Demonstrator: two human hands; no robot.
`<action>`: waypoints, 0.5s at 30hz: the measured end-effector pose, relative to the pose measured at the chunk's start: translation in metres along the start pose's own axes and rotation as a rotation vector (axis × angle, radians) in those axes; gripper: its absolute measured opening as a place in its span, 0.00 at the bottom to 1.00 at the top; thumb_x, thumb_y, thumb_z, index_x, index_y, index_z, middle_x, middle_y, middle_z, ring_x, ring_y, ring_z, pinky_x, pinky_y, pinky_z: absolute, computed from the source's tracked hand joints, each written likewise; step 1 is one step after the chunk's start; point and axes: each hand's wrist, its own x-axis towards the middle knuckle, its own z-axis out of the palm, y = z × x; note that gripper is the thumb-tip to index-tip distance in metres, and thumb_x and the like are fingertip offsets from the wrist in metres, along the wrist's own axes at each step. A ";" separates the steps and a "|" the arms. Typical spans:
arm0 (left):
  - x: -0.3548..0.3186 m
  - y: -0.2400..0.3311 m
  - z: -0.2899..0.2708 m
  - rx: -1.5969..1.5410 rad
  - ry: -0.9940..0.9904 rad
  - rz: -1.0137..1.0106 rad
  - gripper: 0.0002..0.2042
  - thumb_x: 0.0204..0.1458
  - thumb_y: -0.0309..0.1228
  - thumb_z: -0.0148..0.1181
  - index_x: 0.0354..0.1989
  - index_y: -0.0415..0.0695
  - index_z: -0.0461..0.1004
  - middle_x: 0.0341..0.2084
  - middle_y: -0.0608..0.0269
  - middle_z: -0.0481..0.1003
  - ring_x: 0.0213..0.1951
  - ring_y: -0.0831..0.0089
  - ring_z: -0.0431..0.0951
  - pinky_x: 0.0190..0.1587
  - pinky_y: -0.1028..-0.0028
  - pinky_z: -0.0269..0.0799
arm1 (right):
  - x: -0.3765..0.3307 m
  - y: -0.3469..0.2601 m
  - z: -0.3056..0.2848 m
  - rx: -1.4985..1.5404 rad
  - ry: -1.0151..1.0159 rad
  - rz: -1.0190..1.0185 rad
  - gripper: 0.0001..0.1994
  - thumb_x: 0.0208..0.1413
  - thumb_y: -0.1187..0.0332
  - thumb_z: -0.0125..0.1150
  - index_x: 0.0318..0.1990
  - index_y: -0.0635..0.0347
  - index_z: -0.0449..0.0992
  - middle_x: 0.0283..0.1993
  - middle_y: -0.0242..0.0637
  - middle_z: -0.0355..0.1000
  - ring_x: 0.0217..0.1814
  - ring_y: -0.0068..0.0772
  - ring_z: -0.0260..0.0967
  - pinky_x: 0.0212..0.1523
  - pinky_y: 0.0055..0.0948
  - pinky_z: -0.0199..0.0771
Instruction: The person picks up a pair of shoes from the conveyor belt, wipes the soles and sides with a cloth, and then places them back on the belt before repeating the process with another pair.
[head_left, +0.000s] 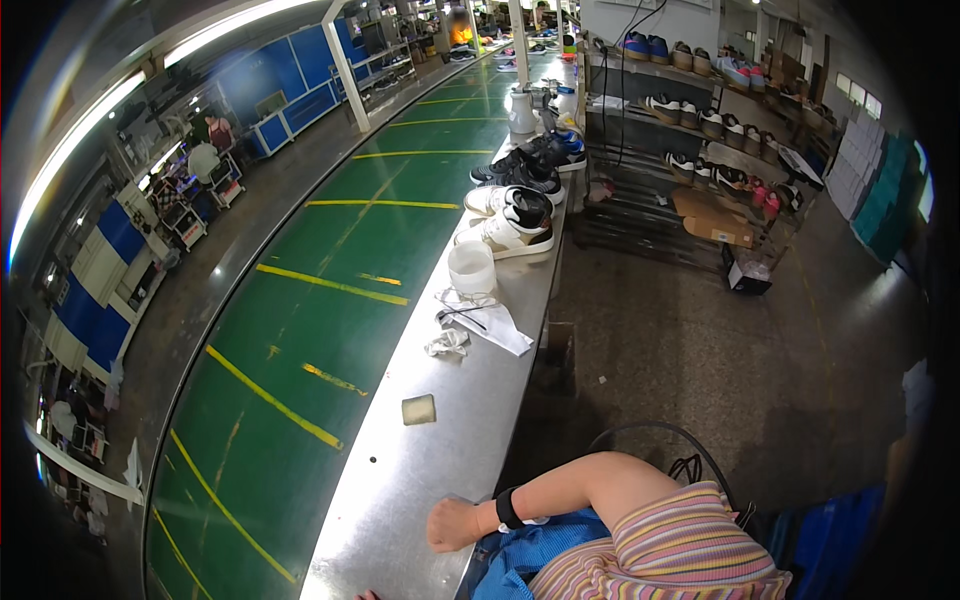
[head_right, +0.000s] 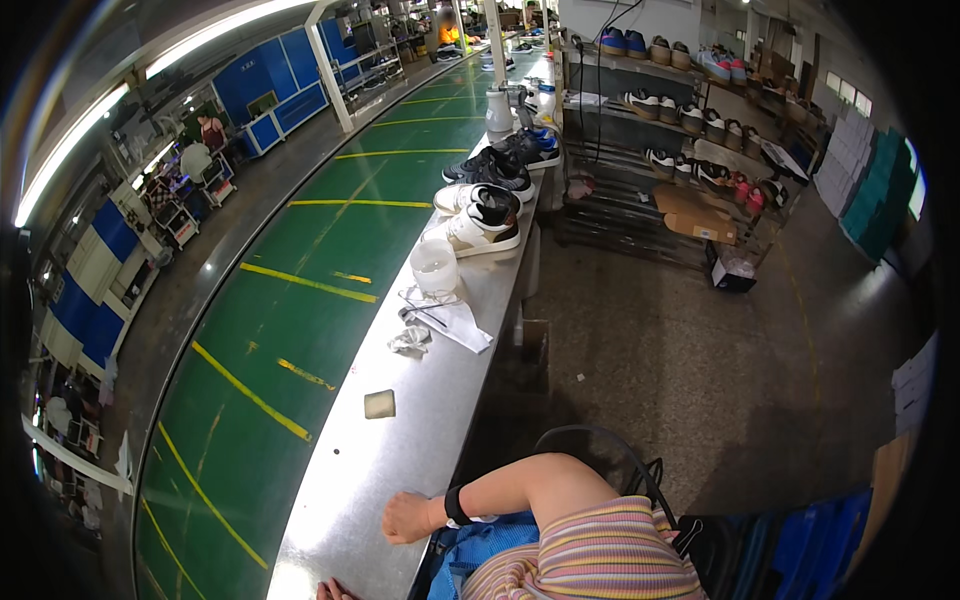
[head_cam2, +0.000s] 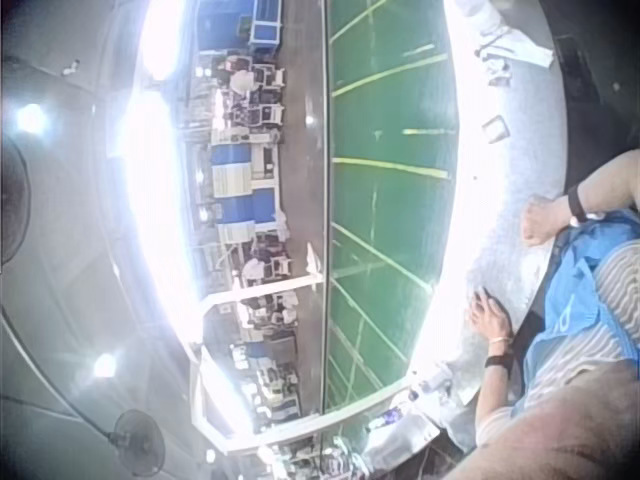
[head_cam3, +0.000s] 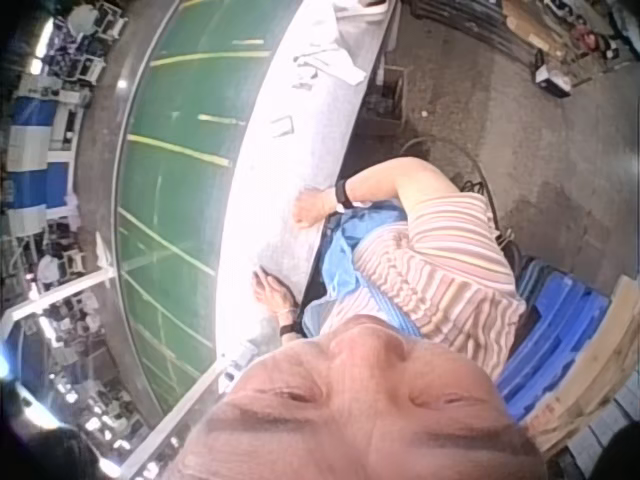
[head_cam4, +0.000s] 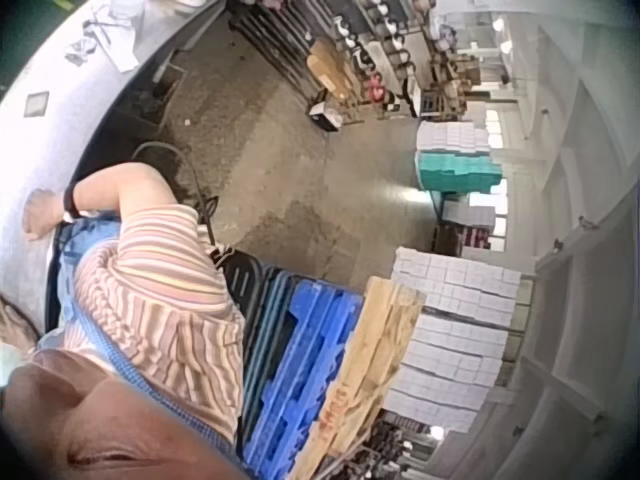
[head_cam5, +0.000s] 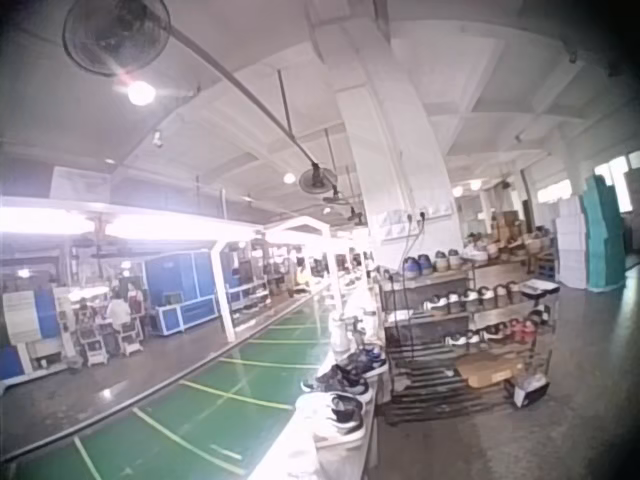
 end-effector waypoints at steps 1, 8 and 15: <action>0.000 0.000 0.000 0.001 0.001 0.000 0.20 0.55 0.37 0.38 0.56 0.46 0.61 0.54 0.48 0.60 0.56 0.54 0.58 0.57 0.58 0.48 | 0.000 -0.001 -0.001 0.000 0.001 -0.001 0.11 0.37 0.63 0.51 0.11 0.58 0.70 0.15 0.44 0.67 0.18 0.46 0.65 0.21 0.39 0.66; 0.000 0.002 -0.003 -0.016 0.005 0.007 0.20 0.55 0.36 0.39 0.56 0.46 0.60 0.54 0.47 0.60 0.56 0.54 0.58 0.57 0.57 0.48 | -0.002 -0.001 0.001 0.018 0.036 -0.033 0.11 0.35 0.64 0.52 0.10 0.60 0.69 0.13 0.44 0.65 0.16 0.46 0.64 0.19 0.38 0.64; -0.005 -0.002 -0.003 0.000 -0.024 -0.018 0.20 0.54 0.35 0.41 0.56 0.45 0.60 0.54 0.47 0.60 0.56 0.54 0.57 0.58 0.58 0.47 | 0.001 -0.004 0.002 0.021 -0.010 -0.026 0.11 0.36 0.63 0.51 0.12 0.59 0.71 0.15 0.44 0.67 0.17 0.45 0.66 0.21 0.39 0.67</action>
